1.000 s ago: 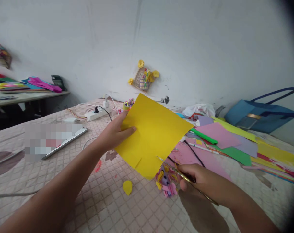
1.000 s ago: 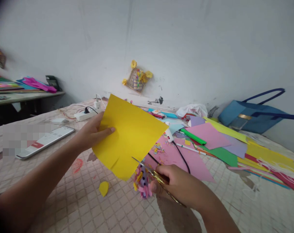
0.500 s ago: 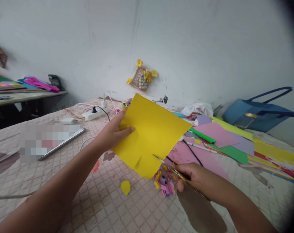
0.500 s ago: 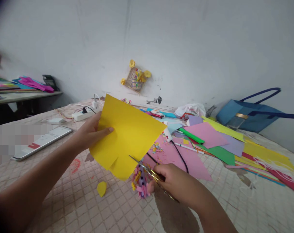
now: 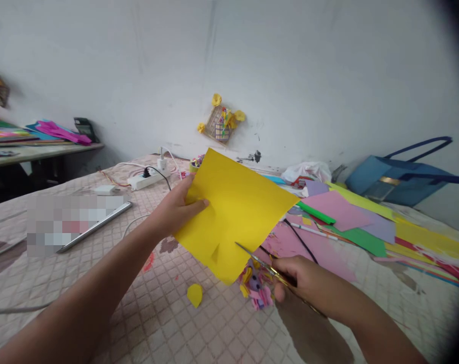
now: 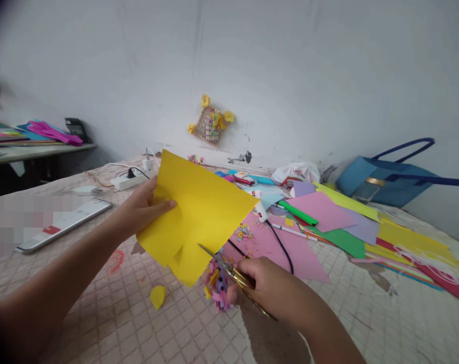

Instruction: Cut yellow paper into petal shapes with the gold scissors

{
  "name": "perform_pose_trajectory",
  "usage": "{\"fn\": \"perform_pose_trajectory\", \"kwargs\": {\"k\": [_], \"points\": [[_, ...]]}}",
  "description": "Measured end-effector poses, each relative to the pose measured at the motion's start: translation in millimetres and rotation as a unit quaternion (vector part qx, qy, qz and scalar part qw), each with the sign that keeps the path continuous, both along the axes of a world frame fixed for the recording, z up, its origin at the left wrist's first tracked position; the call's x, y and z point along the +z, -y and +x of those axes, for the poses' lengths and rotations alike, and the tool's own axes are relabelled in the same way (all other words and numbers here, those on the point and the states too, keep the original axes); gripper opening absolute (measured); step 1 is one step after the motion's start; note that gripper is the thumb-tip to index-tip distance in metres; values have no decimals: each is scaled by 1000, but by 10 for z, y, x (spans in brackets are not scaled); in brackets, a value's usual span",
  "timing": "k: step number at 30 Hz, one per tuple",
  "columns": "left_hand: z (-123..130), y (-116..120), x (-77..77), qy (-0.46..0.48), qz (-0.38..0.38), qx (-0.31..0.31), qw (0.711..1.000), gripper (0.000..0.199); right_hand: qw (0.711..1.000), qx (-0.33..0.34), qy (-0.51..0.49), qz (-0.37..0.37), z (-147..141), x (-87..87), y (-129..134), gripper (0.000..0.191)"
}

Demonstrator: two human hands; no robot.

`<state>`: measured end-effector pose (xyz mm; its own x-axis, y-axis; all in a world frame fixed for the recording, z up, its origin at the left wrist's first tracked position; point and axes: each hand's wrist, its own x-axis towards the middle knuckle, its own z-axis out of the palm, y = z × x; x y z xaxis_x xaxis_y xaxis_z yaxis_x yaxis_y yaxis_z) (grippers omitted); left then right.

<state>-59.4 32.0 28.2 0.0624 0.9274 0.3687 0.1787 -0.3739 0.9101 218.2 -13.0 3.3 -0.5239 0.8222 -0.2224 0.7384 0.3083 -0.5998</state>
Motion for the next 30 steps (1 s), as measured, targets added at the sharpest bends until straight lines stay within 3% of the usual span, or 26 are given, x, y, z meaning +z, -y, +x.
{"fn": "perform_pose_trajectory", "kwargs": {"k": [8, 16, 24, 30], "points": [[31, 28, 33, 0, -19, -44, 999, 43, 999, -4, 3, 32, -63, 22, 25, 19], [35, 23, 12, 8, -31, -53, 998, 41, 998, -11, -47, -35, -119, 67, 50, 20], [72, 62, 24, 15, -43, -60, 997, 44, 999, 1, -28, 19, -101, 85, 90, 19], [109, 86, 4, 25, -31, -47, 998, 49, 996, 6, -76, -41, -156, 146, 118, 16]]}}
